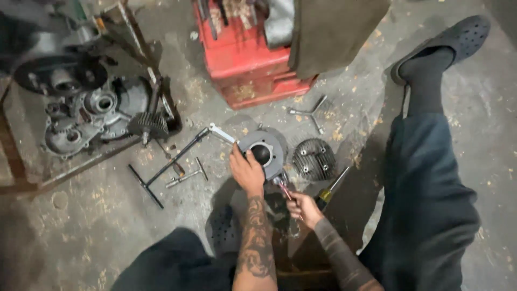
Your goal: The person sits on the floor and cleans a motorcycle cylinder head and cylinder block using a screwdriver. They scrape the surfaces of the metal parts to remove residue and then place the cleaned components on the floor.
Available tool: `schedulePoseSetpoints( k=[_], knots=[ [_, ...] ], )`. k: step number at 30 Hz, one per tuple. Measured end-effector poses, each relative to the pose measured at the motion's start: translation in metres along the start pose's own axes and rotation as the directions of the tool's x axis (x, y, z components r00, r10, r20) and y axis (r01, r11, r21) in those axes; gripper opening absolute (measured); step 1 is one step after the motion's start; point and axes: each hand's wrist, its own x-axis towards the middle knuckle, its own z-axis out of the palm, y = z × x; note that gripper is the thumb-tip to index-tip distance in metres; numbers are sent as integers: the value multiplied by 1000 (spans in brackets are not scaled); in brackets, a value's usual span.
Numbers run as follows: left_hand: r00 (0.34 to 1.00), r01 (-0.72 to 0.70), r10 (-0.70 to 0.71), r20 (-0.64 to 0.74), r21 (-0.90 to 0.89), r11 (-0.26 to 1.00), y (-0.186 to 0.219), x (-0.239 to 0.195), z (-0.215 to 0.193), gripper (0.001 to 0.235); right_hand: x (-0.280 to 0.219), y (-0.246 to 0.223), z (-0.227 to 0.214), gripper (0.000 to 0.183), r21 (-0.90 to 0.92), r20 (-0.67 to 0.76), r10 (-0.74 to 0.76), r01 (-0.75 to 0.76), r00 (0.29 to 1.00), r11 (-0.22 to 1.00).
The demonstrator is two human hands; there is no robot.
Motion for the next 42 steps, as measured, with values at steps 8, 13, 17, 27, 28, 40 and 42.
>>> schedulePoseSetpoints(
  k=[8,13,17,27,28,40,42],
  knots=[
    [999,-18,17,-27,-38,999,8,5,-4,46,36,56,5,26,21,-91,-207,210,974,977],
    [996,-34,38,75,-60,998,15,10,-17,49,62,47,-56,40,-97,-39,84,-87,996,991],
    [998,-4,8,57,-69,998,17,6,-18,49,47,17,-63,36,-649,166,-467,453,868,612],
    [997,33,-32,69,-16,999,7,5,-12,50,44,28,1,47,-958,64,-571,210,818,194],
    [997,29,-27,78,-17,999,5,2,-14,50,27,22,1,47,-958,55,-573,205,818,202],
    [966,137,-118,228,-68,988,-14,7,-9,53,33,24,14,33,-967,116,-672,239,731,93],
    [946,182,-135,294,-139,973,-26,9,-2,56,5,28,23,56,-958,73,-636,231,769,169]
  ],
)
